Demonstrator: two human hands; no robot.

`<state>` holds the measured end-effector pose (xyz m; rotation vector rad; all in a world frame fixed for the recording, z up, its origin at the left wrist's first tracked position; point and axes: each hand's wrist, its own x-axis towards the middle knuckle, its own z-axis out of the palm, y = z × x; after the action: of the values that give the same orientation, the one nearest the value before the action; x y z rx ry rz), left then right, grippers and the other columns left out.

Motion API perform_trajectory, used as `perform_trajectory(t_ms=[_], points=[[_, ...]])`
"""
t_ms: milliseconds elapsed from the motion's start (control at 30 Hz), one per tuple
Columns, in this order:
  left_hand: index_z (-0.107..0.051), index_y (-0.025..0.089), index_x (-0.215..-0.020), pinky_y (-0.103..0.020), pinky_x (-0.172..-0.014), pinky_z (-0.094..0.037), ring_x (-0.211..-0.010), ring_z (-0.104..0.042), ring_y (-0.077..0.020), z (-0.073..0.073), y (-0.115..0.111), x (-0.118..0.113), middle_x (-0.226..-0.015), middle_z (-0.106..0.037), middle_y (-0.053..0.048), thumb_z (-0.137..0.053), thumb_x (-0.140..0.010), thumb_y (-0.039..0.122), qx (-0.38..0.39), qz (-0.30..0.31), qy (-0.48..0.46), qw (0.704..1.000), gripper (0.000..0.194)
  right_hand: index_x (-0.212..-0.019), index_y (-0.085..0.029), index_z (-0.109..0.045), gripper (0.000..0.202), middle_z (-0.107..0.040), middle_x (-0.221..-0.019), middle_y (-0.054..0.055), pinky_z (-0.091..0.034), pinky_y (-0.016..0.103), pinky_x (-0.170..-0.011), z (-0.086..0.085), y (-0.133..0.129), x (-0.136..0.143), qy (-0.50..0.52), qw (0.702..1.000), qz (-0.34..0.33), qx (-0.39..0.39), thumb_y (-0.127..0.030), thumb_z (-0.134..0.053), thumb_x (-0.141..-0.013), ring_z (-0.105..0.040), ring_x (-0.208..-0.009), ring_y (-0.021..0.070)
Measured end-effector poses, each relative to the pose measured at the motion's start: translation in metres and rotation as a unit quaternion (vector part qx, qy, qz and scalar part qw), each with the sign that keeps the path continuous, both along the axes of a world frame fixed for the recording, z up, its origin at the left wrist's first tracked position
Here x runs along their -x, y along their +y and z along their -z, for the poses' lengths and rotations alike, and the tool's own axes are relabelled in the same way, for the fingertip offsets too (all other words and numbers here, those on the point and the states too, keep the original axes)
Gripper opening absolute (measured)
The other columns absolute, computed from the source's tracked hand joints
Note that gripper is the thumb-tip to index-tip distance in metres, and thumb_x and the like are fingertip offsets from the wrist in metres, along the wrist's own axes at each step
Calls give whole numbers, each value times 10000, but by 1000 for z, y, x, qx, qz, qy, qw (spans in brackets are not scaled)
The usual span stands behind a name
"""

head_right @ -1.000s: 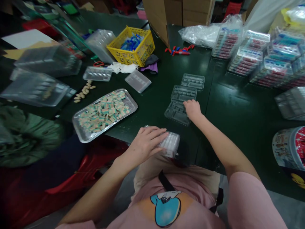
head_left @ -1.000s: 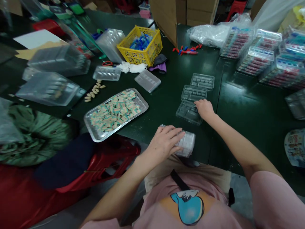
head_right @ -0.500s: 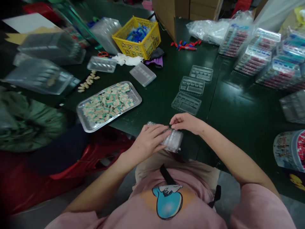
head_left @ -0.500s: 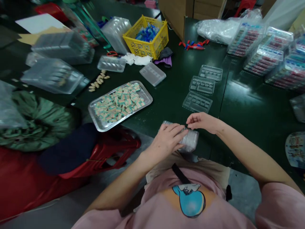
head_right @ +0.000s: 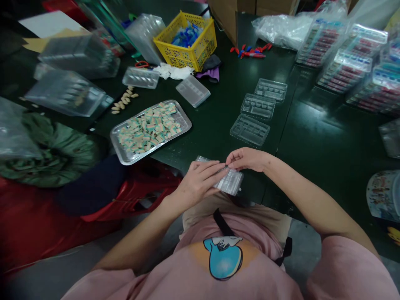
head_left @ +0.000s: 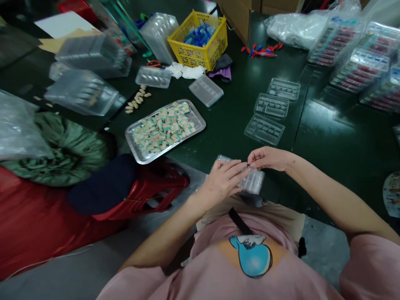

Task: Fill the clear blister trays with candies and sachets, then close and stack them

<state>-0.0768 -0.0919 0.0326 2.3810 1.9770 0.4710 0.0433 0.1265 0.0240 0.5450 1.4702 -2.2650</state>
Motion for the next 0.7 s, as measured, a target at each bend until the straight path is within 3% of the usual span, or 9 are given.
perform_trajectory(t_ms=[100,233,467,600,700], points=[[-513,206,-1421,-437,-947,-367,-1301,-518,-313,0,-1,0,-1345,-626,-157,-601,-943,332,4,-2,-11,1000,503,-799,-139,-682,246,-643,-686,-35,-458,176,-588,1,-4,1,2,1000,16,-7,-169,-846,-617,-575,-622,60],[-553,209,-1377,-451,-978,-365,-1297,-529,-310,-1,3,1,-1343,-631,-146,-616,-930,297,-7,1,-21,1000,461,-796,-148,-656,231,-660,-689,-25,-427,174,-563,8,-3,2,7,996,86,-37,-136,-803,-619,-559,-599,60],[-588,162,-1314,-434,-928,-378,-1233,-569,-305,-13,12,7,-1328,-631,-171,-600,-941,340,-1,31,-29,999,413,-778,-153,-641,149,-605,-617,-35,-368,183,-520,39,39,7,-45,974,189,-116,-86,-716,-668,-481,-527,56],[-609,162,-1286,-439,-910,-380,-1202,-586,-306,-15,15,6,-1312,-641,-161,-605,-937,382,27,20,-21,999,412,-841,-157,-673,78,-626,-670,-2,-429,241,-613,51,51,5,-48,931,194,-305,-115,-619,-804,-535,-590,103],[-610,165,-1274,-439,-916,-378,-1195,-595,-291,-13,19,5,-1312,-648,-148,-577,-956,386,21,4,-8,1000,389,-1020,-166,-710,183,-707,-961,92,-481,361,-848,50,37,-2,16,833,156,-531,-219,-588,-895,-638,-894,211]])
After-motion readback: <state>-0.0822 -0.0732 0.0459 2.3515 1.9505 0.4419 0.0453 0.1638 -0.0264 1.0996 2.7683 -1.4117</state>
